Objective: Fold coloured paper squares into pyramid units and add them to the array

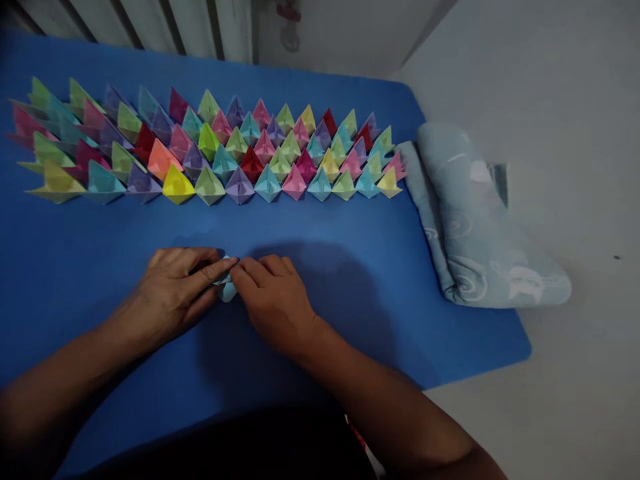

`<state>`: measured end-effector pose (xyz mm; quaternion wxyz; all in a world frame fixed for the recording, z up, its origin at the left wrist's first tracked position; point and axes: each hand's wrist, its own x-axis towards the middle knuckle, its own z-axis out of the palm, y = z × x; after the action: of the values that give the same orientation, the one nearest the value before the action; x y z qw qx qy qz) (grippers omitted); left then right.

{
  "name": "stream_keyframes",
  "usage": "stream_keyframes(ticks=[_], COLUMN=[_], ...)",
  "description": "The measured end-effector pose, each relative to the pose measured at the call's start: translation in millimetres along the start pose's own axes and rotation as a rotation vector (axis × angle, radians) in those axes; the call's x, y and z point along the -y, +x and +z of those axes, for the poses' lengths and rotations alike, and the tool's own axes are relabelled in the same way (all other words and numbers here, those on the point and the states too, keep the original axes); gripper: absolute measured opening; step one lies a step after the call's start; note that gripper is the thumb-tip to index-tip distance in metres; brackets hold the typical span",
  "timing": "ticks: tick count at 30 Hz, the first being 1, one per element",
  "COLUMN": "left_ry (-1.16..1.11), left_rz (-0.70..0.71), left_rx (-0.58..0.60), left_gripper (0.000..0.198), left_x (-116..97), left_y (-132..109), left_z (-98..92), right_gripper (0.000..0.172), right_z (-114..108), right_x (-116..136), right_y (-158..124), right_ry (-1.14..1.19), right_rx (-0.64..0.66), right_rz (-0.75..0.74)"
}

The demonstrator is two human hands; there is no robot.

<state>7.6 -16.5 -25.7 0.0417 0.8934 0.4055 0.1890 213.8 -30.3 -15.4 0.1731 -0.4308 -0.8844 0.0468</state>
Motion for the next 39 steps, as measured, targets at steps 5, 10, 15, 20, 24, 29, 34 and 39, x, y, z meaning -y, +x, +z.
stream_keyframes(ticks=[5, 10, 15, 20, 24, 29, 34, 39], left_ry=[0.024, 0.018, 0.013, 0.021, 0.028, 0.003, -0.101, -0.174], left_rz=[0.016, 0.017, 0.027, 0.041, 0.054, 0.057, 0.017, -0.069], left_rx=[-0.007, -0.028, -0.031, -0.02, -0.02, -0.039, -0.047, -0.04], left_gripper=[0.035, 0.035, 0.034, 0.036, 0.03, 0.028, 0.027, 0.032], left_x=[-0.7, -0.7, 0.1, -0.8, -0.5, 0.6, 1.3, 1.0], left_y=[0.8, 1.0, 0.6, 0.4, -0.5, -0.7, 2.0, 6.2], left_z=[-0.3, 0.5, 0.9, -1.6, -2.7, -2.7, -6.3, -8.0], right_gripper=[0.031, 0.03, 0.03, 0.03, 0.029, 0.026, 0.027, 0.024], right_z=[-0.8, -2.4, -2.3, -0.8, -1.0, -1.6, -1.8, -1.4], right_x=[0.6, -0.6, -1.4, -1.0, -0.6, -1.8, -2.5, -1.1], right_y=[-1.4, -1.9, -1.2, -0.1, 0.4, 1.0, 3.6, 8.0], right_ry=[0.01, 0.047, 0.046, 0.026, 0.036, 0.069, 0.127, 0.204], right_rx=[0.011, 0.047, 0.011, -0.009, -0.023, -0.01, 0.028, 0.01], right_rz=[0.008, 0.03, 0.021, 0.01, 0.004, 0.039, 0.149, 0.236])
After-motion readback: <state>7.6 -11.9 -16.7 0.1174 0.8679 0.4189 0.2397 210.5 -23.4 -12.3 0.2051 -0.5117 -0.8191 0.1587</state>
